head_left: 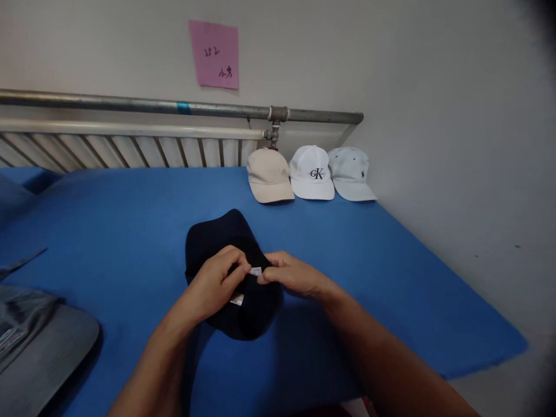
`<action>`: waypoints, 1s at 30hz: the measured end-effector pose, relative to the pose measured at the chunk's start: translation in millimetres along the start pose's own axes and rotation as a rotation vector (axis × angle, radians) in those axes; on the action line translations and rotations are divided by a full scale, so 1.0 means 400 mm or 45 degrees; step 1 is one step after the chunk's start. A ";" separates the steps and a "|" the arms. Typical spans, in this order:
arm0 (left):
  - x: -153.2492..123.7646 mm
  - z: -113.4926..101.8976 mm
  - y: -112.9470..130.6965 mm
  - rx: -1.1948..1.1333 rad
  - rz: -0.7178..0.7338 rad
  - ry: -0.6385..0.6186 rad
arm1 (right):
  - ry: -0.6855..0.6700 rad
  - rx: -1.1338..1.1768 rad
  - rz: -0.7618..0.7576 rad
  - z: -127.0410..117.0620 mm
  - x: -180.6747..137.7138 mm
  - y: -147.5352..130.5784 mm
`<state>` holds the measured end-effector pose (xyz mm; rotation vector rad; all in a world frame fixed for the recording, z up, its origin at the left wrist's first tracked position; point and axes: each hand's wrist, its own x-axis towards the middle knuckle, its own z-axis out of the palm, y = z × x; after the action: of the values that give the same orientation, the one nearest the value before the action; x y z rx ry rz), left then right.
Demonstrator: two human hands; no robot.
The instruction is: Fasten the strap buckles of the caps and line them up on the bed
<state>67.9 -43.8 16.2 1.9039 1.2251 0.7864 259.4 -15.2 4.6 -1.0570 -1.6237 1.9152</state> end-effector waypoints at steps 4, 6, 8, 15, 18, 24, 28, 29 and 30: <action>0.003 0.010 -0.005 -0.026 -0.067 0.060 | 0.136 -0.048 -0.049 0.003 0.003 -0.002; 0.004 0.011 -0.009 -0.039 -0.129 0.062 | 0.295 -0.097 -0.132 0.008 0.004 -0.004; 0.005 0.012 -0.011 -0.039 -0.170 0.071 | 0.432 -0.124 -0.241 0.013 0.003 -0.006; 0.007 0.018 -0.003 -0.003 -0.166 0.139 | 0.300 -0.421 -0.391 0.021 -0.004 -0.008; 0.006 0.019 -0.001 -0.049 -0.160 0.131 | 0.308 -0.275 -0.270 0.020 0.002 -0.003; 0.001 0.020 0.007 -0.405 -0.477 -0.011 | 0.353 0.172 -0.173 0.008 0.014 0.007; -0.001 0.024 0.009 -0.539 -0.514 -0.123 | 0.292 0.450 -0.141 0.003 0.016 0.010; -0.001 0.025 0.008 -0.534 -0.500 -0.120 | 0.281 0.505 -0.137 0.003 0.016 0.010; -0.001 0.026 0.008 -0.525 -0.488 -0.113 | 0.273 0.550 -0.135 0.003 0.016 0.009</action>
<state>77.6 -47.5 13.0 1.3086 1.2130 0.6755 255.3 -12.2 -0.7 -0.9347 -1.0628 1.8906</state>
